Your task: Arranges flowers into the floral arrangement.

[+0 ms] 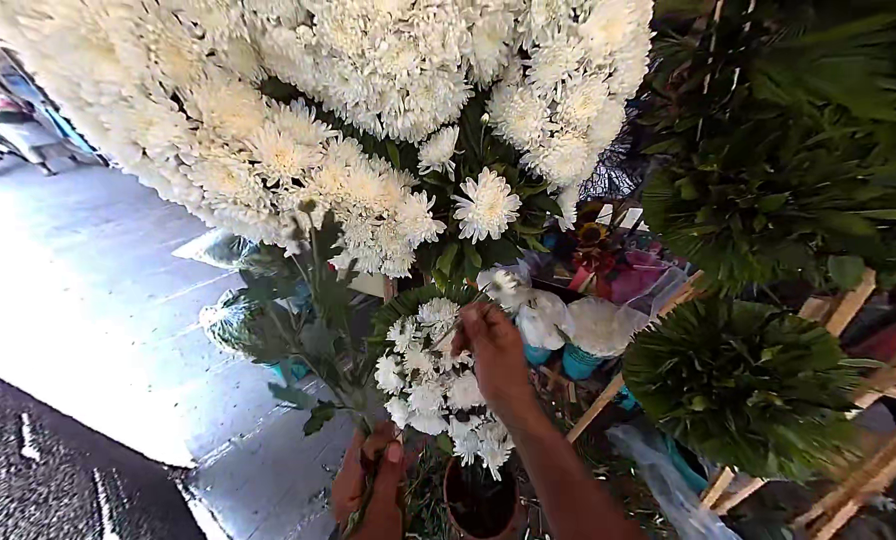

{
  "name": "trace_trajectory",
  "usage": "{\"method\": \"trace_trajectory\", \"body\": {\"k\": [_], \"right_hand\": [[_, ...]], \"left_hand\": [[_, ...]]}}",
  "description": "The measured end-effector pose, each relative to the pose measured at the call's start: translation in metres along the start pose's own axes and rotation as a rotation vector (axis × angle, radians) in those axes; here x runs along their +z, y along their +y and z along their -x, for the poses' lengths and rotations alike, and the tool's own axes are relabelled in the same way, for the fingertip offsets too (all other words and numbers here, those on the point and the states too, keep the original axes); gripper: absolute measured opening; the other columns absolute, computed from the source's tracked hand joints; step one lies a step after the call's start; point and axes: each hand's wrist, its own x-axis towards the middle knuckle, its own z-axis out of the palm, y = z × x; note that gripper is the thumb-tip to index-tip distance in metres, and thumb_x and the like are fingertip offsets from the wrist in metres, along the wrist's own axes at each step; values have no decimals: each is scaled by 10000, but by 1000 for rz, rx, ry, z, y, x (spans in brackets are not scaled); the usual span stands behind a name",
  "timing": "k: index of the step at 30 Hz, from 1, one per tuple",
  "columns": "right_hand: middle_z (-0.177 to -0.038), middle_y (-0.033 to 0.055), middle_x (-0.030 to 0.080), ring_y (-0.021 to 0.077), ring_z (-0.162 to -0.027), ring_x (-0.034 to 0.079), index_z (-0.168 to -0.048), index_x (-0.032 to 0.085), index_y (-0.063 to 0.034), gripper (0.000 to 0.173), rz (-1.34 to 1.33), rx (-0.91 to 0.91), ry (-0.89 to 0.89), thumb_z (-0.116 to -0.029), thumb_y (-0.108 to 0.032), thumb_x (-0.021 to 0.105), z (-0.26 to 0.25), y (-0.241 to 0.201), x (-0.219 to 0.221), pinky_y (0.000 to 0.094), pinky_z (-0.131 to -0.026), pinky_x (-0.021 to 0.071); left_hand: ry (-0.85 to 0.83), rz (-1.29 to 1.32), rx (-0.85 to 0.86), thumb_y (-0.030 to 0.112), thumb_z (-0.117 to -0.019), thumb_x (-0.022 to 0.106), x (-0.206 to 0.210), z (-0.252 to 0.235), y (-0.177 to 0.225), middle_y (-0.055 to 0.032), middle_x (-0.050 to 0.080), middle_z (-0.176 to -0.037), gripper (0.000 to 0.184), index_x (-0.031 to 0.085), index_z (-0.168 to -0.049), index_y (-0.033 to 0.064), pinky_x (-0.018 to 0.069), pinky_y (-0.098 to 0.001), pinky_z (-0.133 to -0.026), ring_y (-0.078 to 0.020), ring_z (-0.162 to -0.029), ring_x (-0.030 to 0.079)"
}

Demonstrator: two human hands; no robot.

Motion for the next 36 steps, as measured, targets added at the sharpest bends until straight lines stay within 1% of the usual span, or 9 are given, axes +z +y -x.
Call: {"method": "trace_trajectory", "body": {"k": [5, 9, 12, 21, 25, 27, 29, 32, 36], "right_hand": [[-961, 98, 708, 176, -778, 733, -1118, 634, 20, 191, 243, -454, 497, -1011, -138, 632, -148, -41, -62, 344, -669, 648], [-956, 104, 732, 223, -767, 720, -1124, 692, -34, 270, 646, -219, 551, -1014, -271, 621, -220, -57, -63, 442, -720, 613], [-1055, 154, 726, 341, -982, 698, -1117, 718, -65, 278, 902, 36, 436, -993, -295, 621, -245, -54, -48, 591, -836, 543], [-1170, 188, 696, 365, -1081, 687, -1146, 680, -57, 326, 1111, 230, 383, -1012, -314, 530, -259, -48, -36, 600, -830, 547], [-1157, 195, 711, 370, -1071, 686, -1280, 643, -20, 473, 971, -3, 289, -983, -387, 659, -224, -52, -53, 625, -911, 531], [-1205, 135, 706, 250, -1047, 703, -1353, 593, -39, 452, 870, -220, 228, -1029, -354, 591, -174, -52, -57, 476, -912, 574], [-1164, 71, 685, 144, -867, 681, -1323, 585, -89, 366, 649, -292, 128, -1063, -344, 549, -110, -37, -49, 330, -725, 590], [-1089, 56, 721, 161, -805, 700, -1218, 644, -89, 271, 338, -90, -148, -1054, -283, 548, -34, 3, -44, 354, -699, 619], [-1245, 128, 689, 229, -1065, 699, -1306, 625, -16, 338, 116, 339, -309, -1077, -210, 471, 26, 58, -47, 405, -918, 597]], "left_hand": [[-48, -114, 6, 258, -1016, 593, -39, 22, -9, 129, 661, -923, 101, 688, -995, 231, 530, -181, -649, 20, -721, 594], [-58, -81, -8, 227, -1009, 605, -44, 33, -19, 112, 657, -933, 89, 686, -1017, 193, 528, -196, -653, 3, -731, 591], [-65, -53, -28, 214, -1008, 606, -46, 36, -19, 108, 652, -910, 85, 681, -1039, 189, 519, -192, -619, 0, -693, 581], [-31, -67, -86, 104, -988, 585, -53, 37, -18, 102, 650, -878, 143, 637, -1113, 150, 532, -209, -582, -15, -648, 584], [24, -117, -143, 78, -973, 560, -51, 35, -15, 59, 609, -978, 391, 375, -1318, 76, 546, -234, -574, -30, -687, 596], [88, -131, -160, 80, -968, 553, -47, 38, -13, 22, 624, -976, 445, 327, -1348, 30, 542, -241, -571, -45, -696, 609], [134, -154, -155, 114, -976, 566, -45, 45, -17, 24, 650, -956, 424, 356, -1340, 58, 541, -235, -564, -48, -692, 620], [79, -207, -121, 226, -1000, 599, -40, 55, -31, 27, 664, -982, 419, 399, -1355, 125, 539, -224, -584, -45, -716, 622], [-105, -384, -120, 243, -991, 600, -26, 76, -46, -66, 675, -1021, 374, 497, -1302, 62, 586, -269, -735, -76, -844, 665]]}}
